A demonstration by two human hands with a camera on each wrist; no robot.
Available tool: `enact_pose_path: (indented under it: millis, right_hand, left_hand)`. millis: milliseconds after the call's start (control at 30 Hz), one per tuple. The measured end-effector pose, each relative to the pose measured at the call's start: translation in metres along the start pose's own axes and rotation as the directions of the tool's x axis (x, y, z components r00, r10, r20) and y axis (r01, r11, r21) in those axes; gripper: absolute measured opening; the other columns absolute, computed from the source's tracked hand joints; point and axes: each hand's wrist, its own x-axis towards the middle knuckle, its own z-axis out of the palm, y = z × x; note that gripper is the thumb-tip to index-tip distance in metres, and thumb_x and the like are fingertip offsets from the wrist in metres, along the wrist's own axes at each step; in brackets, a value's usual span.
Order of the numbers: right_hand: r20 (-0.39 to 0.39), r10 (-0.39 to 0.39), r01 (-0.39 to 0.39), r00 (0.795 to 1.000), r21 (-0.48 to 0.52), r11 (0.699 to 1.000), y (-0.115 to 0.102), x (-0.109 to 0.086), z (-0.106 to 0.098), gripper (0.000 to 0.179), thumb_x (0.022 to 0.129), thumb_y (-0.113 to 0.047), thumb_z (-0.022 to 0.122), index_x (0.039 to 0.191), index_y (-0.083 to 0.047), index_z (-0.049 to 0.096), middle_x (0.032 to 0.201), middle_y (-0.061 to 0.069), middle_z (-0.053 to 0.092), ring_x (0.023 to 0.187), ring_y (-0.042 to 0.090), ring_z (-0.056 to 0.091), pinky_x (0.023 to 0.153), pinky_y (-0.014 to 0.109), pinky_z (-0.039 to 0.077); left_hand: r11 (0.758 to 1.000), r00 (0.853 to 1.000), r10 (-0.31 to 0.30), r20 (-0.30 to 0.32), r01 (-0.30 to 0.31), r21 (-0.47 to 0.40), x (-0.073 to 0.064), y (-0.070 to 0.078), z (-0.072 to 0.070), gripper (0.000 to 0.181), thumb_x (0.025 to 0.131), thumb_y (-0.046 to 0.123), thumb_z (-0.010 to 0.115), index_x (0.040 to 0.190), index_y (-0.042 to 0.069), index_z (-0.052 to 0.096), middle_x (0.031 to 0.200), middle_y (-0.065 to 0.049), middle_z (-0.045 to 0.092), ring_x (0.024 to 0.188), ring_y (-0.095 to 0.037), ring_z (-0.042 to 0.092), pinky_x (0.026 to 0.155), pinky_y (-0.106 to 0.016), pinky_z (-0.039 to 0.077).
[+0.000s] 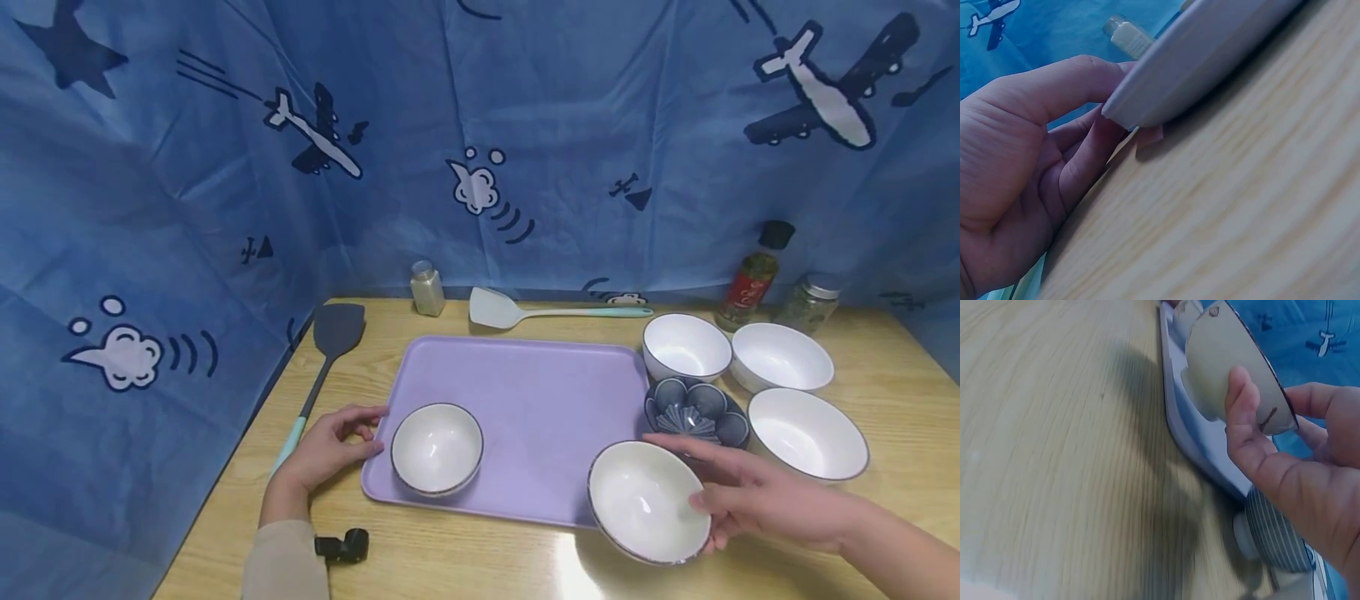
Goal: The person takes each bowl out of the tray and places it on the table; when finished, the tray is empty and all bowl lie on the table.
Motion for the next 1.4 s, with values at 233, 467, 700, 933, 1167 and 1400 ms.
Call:
enact_pose_path:
  millis: [233, 467, 700, 933, 1167, 1400]
  right_hand:
    - [0.023, 0.017, -0.017, 1.000, -0.004, 1.000, 0.009, -0.021, -0.013, 0.069, 0.104, 0.000, 0.040, 0.161, -0.022, 0.009, 0.139, -0.003, 0.045, 0.087, 0.027, 0.068, 0.080, 0.041, 0.058]
    - [0.059, 0.006, -0.005, 0.998, -0.020, 1.000, 0.016, -0.033, -0.026, 0.069, 0.104, 0.002, 0.036, 0.162, -0.020, 0.004, 0.147, -0.009, 0.036, 0.091, 0.033, 0.068, 0.081, 0.041, 0.057]
    - [0.040, 0.022, -0.020, 0.999, -0.051, 0.998, 0.022, -0.045, -0.032, 0.071, 0.103, 0.004, 0.036, 0.162, -0.019, 0.004, 0.149, -0.020, 0.030, 0.087, 0.034, 0.067, 0.077, 0.038, 0.058]
    - [0.044, 0.026, -0.024, 0.999, -0.030, 0.999, 0.025, -0.052, -0.037, 0.070, 0.104, 0.004, 0.034, 0.162, -0.020, 0.002, 0.149, -0.022, 0.028, 0.090, 0.033, 0.067, 0.077, 0.038, 0.058]
    - [0.075, 0.001, 0.000, 0.997, -0.010, 1.000, 0.029, -0.052, -0.038, 0.069, 0.104, 0.005, 0.032, 0.162, -0.018, 0.001, 0.151, -0.023, 0.028, 0.092, 0.033, 0.067, 0.078, 0.038, 0.058]
    - [0.056, 0.014, -0.012, 0.998, -0.029, 1.000, 0.030, -0.054, -0.040, 0.069, 0.104, 0.004, 0.033, 0.162, -0.018, 0.002, 0.151, -0.025, 0.028, 0.095, 0.034, 0.066, 0.077, 0.037, 0.058]
  left_hand:
    - [1.000, 1.000, -0.020, 0.000, 0.020, 0.007, 0.002, 0.002, 0.001, 0.049, 0.085, 0.018, 0.080, 0.132, 0.016, 0.065, 0.114, -0.006, 0.063, 0.097, -0.016, 0.060, 0.088, -0.018, 0.043]
    - [1.000, 1.000, -0.005, 0.007, 0.005, -0.013, 0.000, 0.002, 0.001, 0.051, 0.085, 0.017, 0.080, 0.133, 0.013, 0.064, 0.113, -0.008, 0.063, 0.096, -0.017, 0.060, 0.088, -0.019, 0.044]
    - [1.000, 1.000, 0.003, 0.011, -0.003, -0.028, -0.003, 0.003, 0.003, 0.051, 0.085, 0.016, 0.079, 0.133, 0.009, 0.064, 0.116, -0.011, 0.063, 0.095, -0.015, 0.060, 0.088, -0.020, 0.045]
    - [1.000, 1.000, -0.001, -0.005, 0.001, -0.009, 0.000, 0.001, 0.001, 0.048, 0.084, 0.014, 0.079, 0.131, 0.013, 0.065, 0.109, -0.007, 0.063, 0.093, -0.013, 0.061, 0.088, -0.019, 0.044]
    - [1.000, 1.000, 0.006, 0.000, -0.006, 0.000, -0.001, 0.001, 0.000, 0.050, 0.085, 0.016, 0.079, 0.133, 0.011, 0.064, 0.110, -0.008, 0.064, 0.093, -0.013, 0.060, 0.087, -0.018, 0.044]
    - [1.000, 1.000, 0.008, 0.007, -0.008, 0.000, -0.001, 0.000, 0.000, 0.051, 0.085, 0.016, 0.079, 0.134, 0.010, 0.063, 0.112, -0.008, 0.064, 0.093, -0.013, 0.060, 0.086, -0.018, 0.045]
